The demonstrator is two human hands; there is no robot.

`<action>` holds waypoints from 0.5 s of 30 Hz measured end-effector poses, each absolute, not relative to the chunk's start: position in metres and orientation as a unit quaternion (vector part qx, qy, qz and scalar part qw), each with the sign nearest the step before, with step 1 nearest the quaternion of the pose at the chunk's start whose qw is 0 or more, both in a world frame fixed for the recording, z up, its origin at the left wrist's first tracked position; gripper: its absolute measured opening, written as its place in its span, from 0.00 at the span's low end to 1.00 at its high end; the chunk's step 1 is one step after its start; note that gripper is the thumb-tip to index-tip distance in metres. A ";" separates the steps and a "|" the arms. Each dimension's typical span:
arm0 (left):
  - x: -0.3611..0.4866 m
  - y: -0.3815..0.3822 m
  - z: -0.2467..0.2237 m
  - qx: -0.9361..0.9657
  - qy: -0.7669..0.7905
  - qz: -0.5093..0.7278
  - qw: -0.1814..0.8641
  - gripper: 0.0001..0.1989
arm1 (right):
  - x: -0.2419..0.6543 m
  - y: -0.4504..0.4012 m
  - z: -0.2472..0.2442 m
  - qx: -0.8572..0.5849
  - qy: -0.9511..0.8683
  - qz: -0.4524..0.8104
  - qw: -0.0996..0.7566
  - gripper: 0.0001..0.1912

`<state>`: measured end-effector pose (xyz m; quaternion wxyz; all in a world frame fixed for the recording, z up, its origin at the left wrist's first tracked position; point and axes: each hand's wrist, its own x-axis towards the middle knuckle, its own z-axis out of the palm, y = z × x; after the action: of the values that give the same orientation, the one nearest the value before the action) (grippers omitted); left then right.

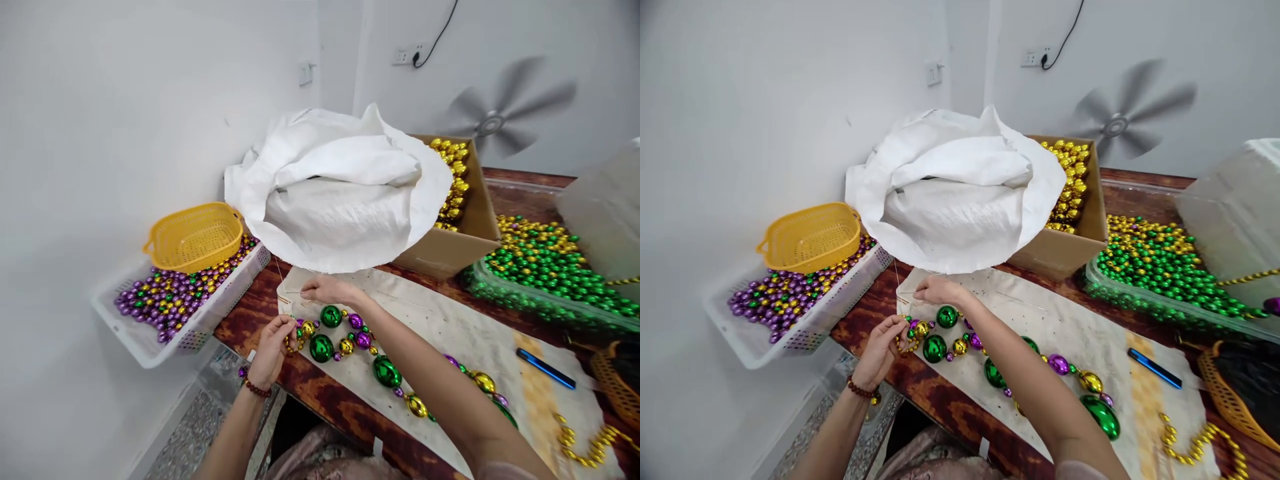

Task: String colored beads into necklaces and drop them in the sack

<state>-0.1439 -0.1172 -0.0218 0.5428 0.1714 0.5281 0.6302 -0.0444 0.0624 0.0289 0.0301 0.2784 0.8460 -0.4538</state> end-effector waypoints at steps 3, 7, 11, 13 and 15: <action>-0.144 -0.118 -0.022 0.173 0.530 0.629 0.542 0.16 | -0.048 0.064 0.030 0.284 0.837 -0.465 0.045 0.12; -0.145 -0.119 -0.021 0.171 0.534 0.628 0.540 0.17 | -0.047 0.065 0.030 0.295 0.818 -0.491 0.052 0.13; -0.145 -0.119 -0.022 0.172 0.536 0.626 0.539 0.17 | -0.048 0.065 0.027 0.304 0.792 -0.527 0.051 0.08; -0.146 -0.119 -0.023 0.173 0.537 0.626 0.538 0.17 | -0.054 0.064 0.024 0.307 0.780 -0.544 0.040 0.08; -0.146 -0.119 -0.024 0.174 0.539 0.626 0.536 0.18 | -0.058 0.063 0.018 0.317 0.767 -0.558 0.016 0.08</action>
<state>-0.1463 -0.1191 -0.0243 0.5364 0.1737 0.5385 0.6262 -0.0581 0.0626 0.0179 0.0156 0.3166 0.7672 -0.5575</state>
